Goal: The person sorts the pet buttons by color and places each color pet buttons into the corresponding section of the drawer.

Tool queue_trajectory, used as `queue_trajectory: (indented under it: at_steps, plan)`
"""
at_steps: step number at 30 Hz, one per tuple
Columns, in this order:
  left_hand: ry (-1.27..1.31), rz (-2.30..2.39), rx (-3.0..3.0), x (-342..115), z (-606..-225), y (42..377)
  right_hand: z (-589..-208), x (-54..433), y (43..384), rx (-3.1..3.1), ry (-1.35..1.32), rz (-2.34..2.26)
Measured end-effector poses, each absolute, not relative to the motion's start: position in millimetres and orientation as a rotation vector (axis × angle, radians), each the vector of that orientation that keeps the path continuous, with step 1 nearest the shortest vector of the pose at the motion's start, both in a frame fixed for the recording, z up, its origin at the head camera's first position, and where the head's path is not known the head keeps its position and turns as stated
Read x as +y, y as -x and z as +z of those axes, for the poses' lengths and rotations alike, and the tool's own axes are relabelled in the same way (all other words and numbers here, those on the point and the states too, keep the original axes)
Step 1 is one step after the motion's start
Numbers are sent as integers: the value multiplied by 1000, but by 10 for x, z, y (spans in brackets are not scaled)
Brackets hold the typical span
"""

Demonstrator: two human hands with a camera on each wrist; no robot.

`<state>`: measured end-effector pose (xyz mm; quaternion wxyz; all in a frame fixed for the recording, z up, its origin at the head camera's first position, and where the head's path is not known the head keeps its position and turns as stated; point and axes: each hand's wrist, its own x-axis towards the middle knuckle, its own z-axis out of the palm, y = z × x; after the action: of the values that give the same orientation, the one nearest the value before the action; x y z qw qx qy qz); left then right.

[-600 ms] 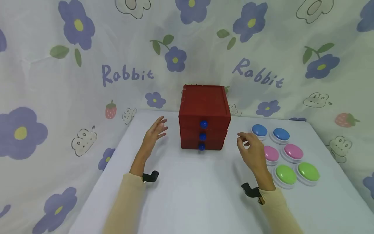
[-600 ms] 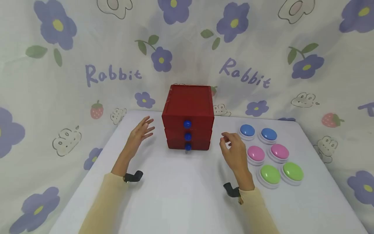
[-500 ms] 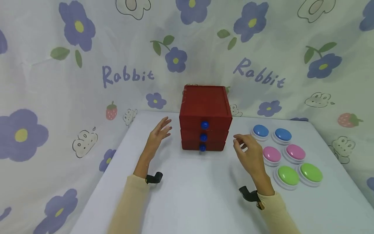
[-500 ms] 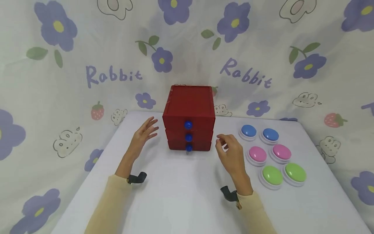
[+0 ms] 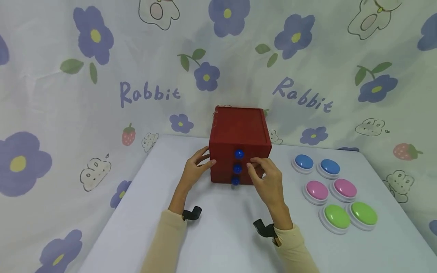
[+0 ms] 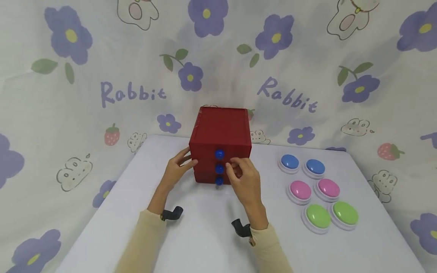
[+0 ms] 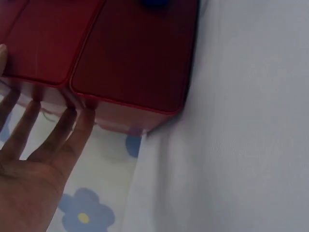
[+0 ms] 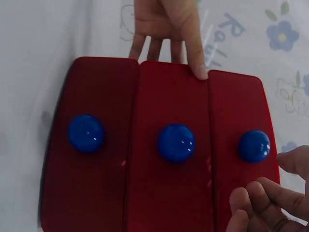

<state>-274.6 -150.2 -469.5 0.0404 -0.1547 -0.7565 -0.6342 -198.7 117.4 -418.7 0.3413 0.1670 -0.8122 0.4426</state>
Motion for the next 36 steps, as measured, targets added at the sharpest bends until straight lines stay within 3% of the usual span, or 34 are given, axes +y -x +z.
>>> queue_trajectory:
  at_steps: [19,26,36]
  plan:
    - [378,-1975,-2304,-1517,-4682,2655,-4144,844,2161,-2205,-391,1005]
    - [396,-2010,-2325,-1413,-4397,2492,-4175,883,2188,-2120,-401,1025]
    - [427,-1982,-2312,-1447,-4671,2765,-4145,938,2108,-2135,-406,1062]
